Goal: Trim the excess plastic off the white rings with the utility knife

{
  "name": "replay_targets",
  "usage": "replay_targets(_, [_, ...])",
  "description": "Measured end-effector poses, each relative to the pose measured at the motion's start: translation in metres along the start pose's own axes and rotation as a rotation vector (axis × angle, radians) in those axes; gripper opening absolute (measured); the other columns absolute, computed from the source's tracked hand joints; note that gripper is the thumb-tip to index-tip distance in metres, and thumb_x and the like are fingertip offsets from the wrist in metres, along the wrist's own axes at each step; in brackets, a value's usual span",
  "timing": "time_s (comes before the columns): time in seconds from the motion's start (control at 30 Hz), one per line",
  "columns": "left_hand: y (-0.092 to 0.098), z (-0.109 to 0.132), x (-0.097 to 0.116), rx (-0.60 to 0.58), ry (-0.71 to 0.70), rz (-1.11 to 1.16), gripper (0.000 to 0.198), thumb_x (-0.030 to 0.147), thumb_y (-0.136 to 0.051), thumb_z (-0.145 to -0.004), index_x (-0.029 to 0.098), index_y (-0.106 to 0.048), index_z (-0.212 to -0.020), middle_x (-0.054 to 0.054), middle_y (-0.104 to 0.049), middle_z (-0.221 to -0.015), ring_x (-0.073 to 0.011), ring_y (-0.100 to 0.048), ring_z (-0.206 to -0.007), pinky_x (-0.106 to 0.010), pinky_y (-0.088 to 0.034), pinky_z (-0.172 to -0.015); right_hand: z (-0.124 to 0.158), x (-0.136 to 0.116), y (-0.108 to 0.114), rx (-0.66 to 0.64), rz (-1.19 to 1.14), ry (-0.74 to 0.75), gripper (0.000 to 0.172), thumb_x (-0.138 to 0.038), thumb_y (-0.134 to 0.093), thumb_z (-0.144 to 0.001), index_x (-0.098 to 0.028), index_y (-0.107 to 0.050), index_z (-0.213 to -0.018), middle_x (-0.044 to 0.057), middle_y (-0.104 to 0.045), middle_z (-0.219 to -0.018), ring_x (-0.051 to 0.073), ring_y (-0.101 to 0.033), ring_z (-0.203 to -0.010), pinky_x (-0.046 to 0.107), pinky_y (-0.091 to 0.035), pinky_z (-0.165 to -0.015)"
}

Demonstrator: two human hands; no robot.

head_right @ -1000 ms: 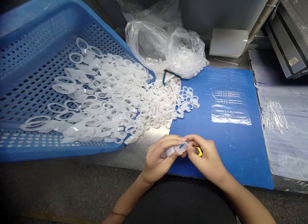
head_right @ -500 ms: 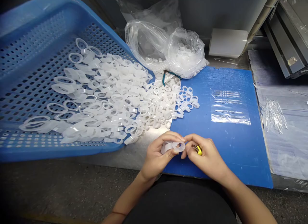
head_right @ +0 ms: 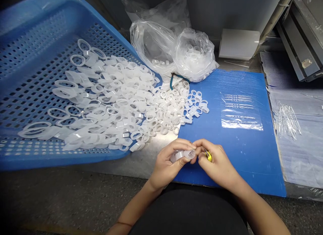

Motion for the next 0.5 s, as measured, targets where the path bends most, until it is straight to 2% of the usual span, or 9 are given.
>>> replay_targets(0.13, [-0.0006,0.0004,-0.0012,-0.024,-0.037,0.004,0.015,0.015,-0.066,-0.085,0.019,-0.065,-0.099,-0.006,-0.070,-0.093,-0.0172,-0.066,-0.091,-0.029,-0.053,-0.083,0.0004,0.0012,-0.0024,0.031,0.045,-0.013,0.015,-0.014,-0.047,-0.075,-0.019,-0.058,-0.084,-0.003,-0.058,-0.064,0.013,-0.053,-0.061,0.024,-0.039,-0.060])
replay_targets(0.2, [-0.0026,0.0008,-0.0011,-0.023,-0.003,0.071,0.014,0.016,-0.066,-0.084,0.019,-0.066,-0.098,-0.006,-0.070,-0.093,-0.0169,-0.066,-0.091,-0.028,-0.053,-0.082,0.0004,0.0007,-0.0025,0.033,0.050,-0.015,0.013,-0.015,-0.047,-0.075,-0.019,-0.058,-0.082,-0.003,-0.058,-0.064,0.013,-0.052,-0.060,0.024,-0.039,-0.060])
replay_targets(0.3, [-0.0063,0.0022,-0.0017,0.010,0.184,0.323,0.010,0.021,-0.067,-0.085,0.018,-0.066,-0.094,-0.005,-0.067,-0.093,-0.0116,-0.064,-0.073,-0.020,-0.053,-0.063,0.0008,-0.0012,-0.0011,-0.015,-0.026,-0.028,0.015,-0.014,-0.045,-0.075,-0.019,-0.058,-0.081,-0.002,-0.062,-0.065,0.013,-0.056,-0.062,0.026,-0.041,-0.063])
replay_targets(0.4, [-0.0090,0.0045,-0.0048,0.059,0.426,0.651,0.018,0.029,-0.071,-0.081,0.017,-0.062,-0.091,-0.003,-0.064,-0.089,-0.0046,-0.053,-0.052,-0.011,-0.035,-0.036,0.0020,-0.0023,0.0007,-0.048,-0.131,-0.055,0.015,-0.014,-0.044,-0.077,-0.018,-0.058,-0.082,-0.002,-0.063,-0.064,0.013,-0.055,-0.060,0.025,-0.040,-0.059])
replay_targets(0.5, [-0.0096,0.0061,-0.0091,0.081,0.574,0.849,0.024,0.032,-0.075,-0.077,0.017,-0.060,-0.089,-0.001,-0.061,-0.077,-0.0019,-0.041,-0.044,-0.009,-0.022,-0.030,0.0033,-0.0024,0.0012,-0.050,-0.170,-0.080,0.011,-0.018,-0.048,-0.080,-0.018,-0.058,-0.085,-0.001,-0.063,-0.064,0.012,-0.052,-0.056,0.024,-0.037,-0.054])
Point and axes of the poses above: each hand's wrist, its own z-axis away from the middle knuckle, its own y-axis out of the back of the hand, x = y × z, the point moved 1 cm from there along -z, towards the middle knuckle
